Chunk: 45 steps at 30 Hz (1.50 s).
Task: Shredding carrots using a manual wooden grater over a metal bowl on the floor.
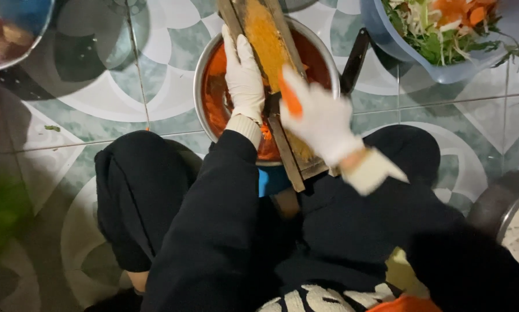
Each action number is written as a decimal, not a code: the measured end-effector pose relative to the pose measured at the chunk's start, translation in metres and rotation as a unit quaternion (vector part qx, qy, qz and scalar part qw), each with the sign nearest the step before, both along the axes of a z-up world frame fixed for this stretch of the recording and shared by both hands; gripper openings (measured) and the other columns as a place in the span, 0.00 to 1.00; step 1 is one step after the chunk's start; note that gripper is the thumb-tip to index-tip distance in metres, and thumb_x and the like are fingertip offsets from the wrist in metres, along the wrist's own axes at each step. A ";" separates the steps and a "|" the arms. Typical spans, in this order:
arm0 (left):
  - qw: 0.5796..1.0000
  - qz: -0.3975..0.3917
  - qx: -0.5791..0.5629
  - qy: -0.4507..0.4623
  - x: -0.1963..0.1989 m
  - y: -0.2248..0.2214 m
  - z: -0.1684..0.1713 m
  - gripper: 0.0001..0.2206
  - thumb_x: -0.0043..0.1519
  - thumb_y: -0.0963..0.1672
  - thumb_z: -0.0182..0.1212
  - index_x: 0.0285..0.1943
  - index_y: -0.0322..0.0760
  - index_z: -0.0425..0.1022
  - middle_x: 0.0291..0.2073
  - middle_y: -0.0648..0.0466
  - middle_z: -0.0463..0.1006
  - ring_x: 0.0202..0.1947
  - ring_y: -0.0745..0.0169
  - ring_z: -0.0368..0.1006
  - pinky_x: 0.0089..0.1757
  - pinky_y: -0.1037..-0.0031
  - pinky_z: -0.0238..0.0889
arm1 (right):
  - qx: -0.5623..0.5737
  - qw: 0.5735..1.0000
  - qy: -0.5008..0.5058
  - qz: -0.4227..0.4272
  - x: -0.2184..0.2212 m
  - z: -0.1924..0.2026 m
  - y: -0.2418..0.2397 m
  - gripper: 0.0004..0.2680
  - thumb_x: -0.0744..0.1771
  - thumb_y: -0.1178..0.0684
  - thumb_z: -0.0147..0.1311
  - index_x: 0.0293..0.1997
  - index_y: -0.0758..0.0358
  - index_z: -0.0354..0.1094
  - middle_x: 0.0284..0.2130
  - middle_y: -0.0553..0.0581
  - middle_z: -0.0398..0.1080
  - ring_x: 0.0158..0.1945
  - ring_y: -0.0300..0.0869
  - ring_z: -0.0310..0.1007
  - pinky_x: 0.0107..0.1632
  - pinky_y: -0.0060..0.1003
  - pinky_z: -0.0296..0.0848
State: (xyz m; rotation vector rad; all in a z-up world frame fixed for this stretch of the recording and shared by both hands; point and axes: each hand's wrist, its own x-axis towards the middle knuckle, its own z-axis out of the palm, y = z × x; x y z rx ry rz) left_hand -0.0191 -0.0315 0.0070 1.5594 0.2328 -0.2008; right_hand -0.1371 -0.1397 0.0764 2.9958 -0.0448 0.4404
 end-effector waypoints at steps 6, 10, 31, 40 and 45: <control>0.999 0.000 -0.004 -0.037 -0.002 -0.003 -0.011 0.29 0.71 0.55 0.42 0.82 0.51 0.51 0.72 0.47 0.73 0.64 0.50 0.78 0.56 0.72 0.72 | 0.058 0.984 0.166 -0.015 -0.002 0.028 0.000 0.23 0.72 0.38 0.44 0.79 0.47 0.54 0.25 0.54 0.72 0.14 0.42 0.65 0.17 0.36 0.66; 1.000 -0.005 0.009 -0.026 -0.005 -0.003 -0.014 0.29 0.70 0.56 0.43 0.81 0.53 0.51 0.69 0.49 0.76 0.60 0.53 0.81 0.53 0.73 0.75 | 0.071 0.993 0.089 0.033 -0.071 0.042 0.005 0.22 0.68 0.43 0.58 0.72 0.50 0.70 0.26 0.49 0.64 0.19 0.40 0.64 0.22 0.33 0.61; 0.998 -0.002 -0.040 -0.041 0.000 -0.011 -0.014 0.28 0.72 0.53 0.45 0.82 0.46 0.52 0.76 0.49 0.66 0.71 0.52 0.70 0.63 0.72 0.66 | 0.041 0.995 0.090 0.005 -0.067 0.032 -0.005 0.22 0.67 0.38 0.57 0.71 0.44 0.71 0.21 0.45 0.69 0.17 0.41 0.65 0.21 0.34 0.58; 0.996 -0.019 -0.069 -0.060 0.003 -0.017 -0.022 0.30 0.72 0.54 0.45 0.82 0.44 0.50 0.80 0.48 0.60 0.75 0.51 0.64 0.68 0.72 0.60 | -0.041 0.999 0.012 0.030 0.009 -0.001 -0.015 0.22 0.70 0.33 0.54 0.71 0.44 0.69 0.17 0.42 0.69 0.12 0.36 0.62 0.17 0.29 0.51; 0.995 -0.005 -0.087 -0.046 0.004 -0.008 -0.013 0.28 0.72 0.51 0.46 0.81 0.42 0.54 0.77 0.47 0.64 0.73 0.52 0.66 0.66 0.72 0.61 | 0.078 0.996 -0.034 0.009 0.063 0.020 -0.012 0.19 0.69 0.37 0.57 0.68 0.41 0.69 0.56 0.51 0.76 0.36 0.52 0.80 0.32 0.44 0.72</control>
